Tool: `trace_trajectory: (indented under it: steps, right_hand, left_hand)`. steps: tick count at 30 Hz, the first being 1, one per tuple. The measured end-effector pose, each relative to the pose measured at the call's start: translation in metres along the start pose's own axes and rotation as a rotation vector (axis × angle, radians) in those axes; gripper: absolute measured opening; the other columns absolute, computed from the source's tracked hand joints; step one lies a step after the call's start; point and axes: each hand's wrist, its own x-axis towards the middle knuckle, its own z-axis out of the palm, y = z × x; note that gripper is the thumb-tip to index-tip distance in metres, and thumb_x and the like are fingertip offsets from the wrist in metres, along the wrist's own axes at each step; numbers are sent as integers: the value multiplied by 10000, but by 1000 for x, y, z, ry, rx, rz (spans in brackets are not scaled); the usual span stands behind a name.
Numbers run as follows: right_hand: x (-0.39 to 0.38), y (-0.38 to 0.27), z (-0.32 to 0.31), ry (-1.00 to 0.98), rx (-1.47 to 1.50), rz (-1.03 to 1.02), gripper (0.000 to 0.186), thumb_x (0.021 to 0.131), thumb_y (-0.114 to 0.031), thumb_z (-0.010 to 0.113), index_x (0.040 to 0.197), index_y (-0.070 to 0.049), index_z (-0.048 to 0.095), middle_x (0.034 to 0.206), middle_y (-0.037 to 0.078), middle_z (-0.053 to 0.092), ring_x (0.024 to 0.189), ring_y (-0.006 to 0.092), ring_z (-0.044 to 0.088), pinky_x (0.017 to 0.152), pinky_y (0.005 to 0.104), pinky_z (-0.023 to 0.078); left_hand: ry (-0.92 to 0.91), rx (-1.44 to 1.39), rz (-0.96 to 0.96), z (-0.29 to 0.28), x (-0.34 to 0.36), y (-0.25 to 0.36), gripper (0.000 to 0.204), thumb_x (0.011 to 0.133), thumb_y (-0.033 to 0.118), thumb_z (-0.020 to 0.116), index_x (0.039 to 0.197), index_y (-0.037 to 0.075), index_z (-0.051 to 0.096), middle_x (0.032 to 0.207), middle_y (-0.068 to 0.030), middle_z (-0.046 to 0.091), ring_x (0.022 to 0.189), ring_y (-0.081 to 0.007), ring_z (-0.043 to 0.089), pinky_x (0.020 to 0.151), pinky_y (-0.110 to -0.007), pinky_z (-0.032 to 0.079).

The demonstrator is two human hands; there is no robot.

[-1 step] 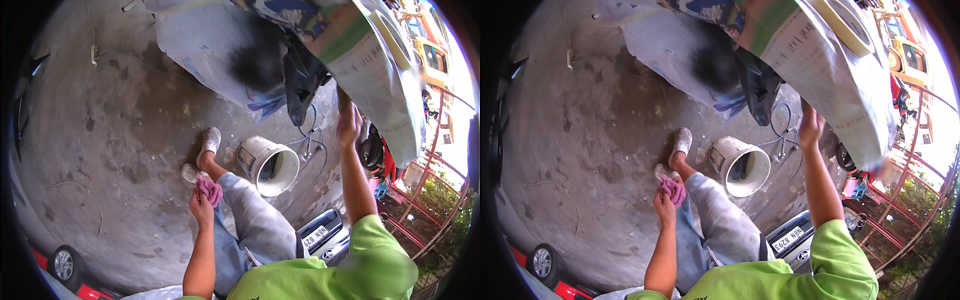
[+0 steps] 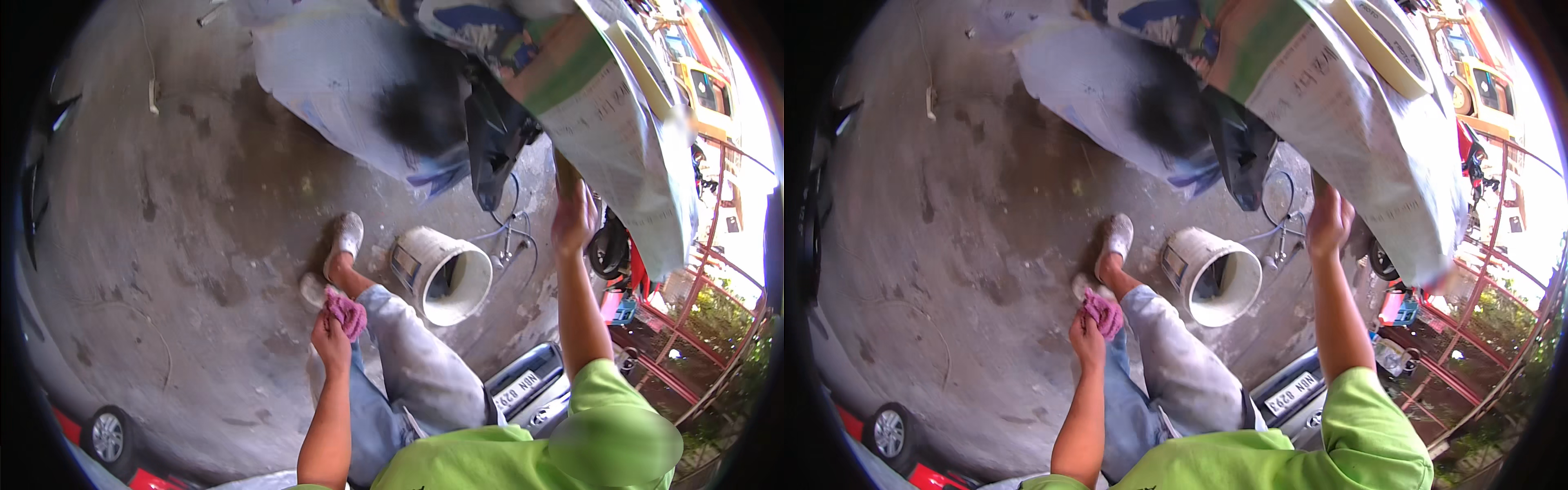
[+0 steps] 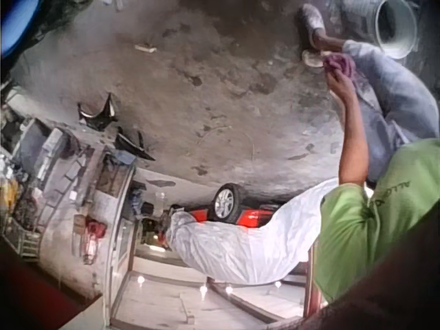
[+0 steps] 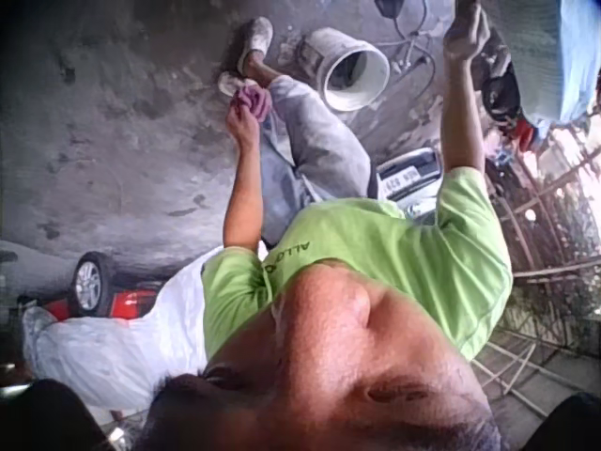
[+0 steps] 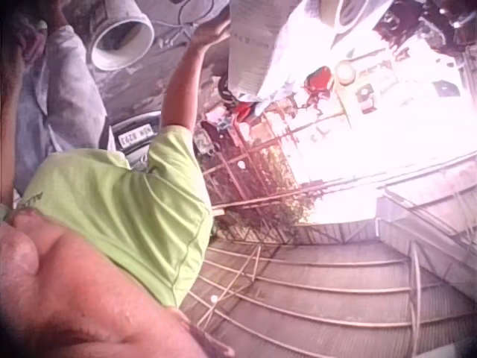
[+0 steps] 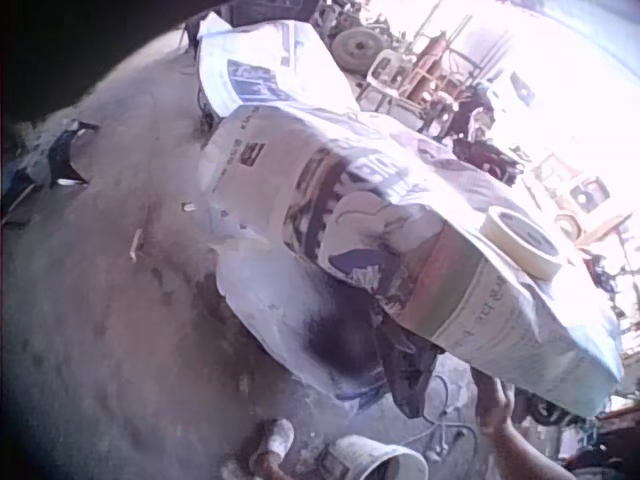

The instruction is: The person sands a black car part with a sanding block and wipes it with a cloth. They also use a heat gun on the part and wipe it again. The part is placed on a newspaper-covered surface.

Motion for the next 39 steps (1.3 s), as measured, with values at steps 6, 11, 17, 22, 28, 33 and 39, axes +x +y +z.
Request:
trace_trajectory:
  steps: [6,11,17,22,28,33,39]
  right_hand:
    - [-142,-9,55,84,472,472,242,1027,-129,600,1195,34,662,1178,115,710,1131,198,649,999,323,466]
    - [-155,61,158,-165,77,599,274,1051,-193,612,1151,47,700,1036,78,738,924,160,684,848,307,531]
    - [-128,139,238,-186,-672,-172,174,966,-106,682,1094,-1,735,848,222,716,715,364,715,652,386,568]
    - [-164,138,259,60,-492,-55,215,1008,-111,636,1176,-5,718,806,182,721,665,296,717,642,360,557]
    - [-176,129,244,211,-229,-71,232,1066,-55,563,1240,19,696,1078,58,746,985,84,622,891,280,531]
    - [-179,118,207,206,-105,-139,192,1035,-98,623,1160,23,705,869,134,753,821,72,643,746,292,550]
    - [-195,139,228,414,-391,-33,220,995,-115,647,1180,-8,701,915,217,735,758,227,715,742,341,555]
  left_hand:
    - [-474,68,377,12,123,87,511,971,421,715,1261,3,674,1063,-189,749,999,-206,718,845,-334,547]
    - [-846,358,822,20,209,149,873,779,658,810,1390,73,600,991,-214,753,932,-360,754,779,-411,587]
    - [-574,571,930,41,276,119,168,914,243,750,900,91,679,755,-138,693,691,-379,692,603,-429,539]
    - [-644,527,1326,50,280,129,204,898,240,767,832,78,662,724,-130,662,647,-368,657,591,-409,515]
    - [-791,287,1279,60,271,128,261,878,282,809,908,65,666,701,-118,650,608,-277,653,592,-359,502]
    - [-864,313,1197,68,274,137,369,878,336,808,1103,65,696,745,-145,685,667,-233,698,641,-355,527]
    - [-860,474,1445,94,262,91,188,917,274,742,974,95,762,762,-122,703,686,-327,698,622,-381,531]
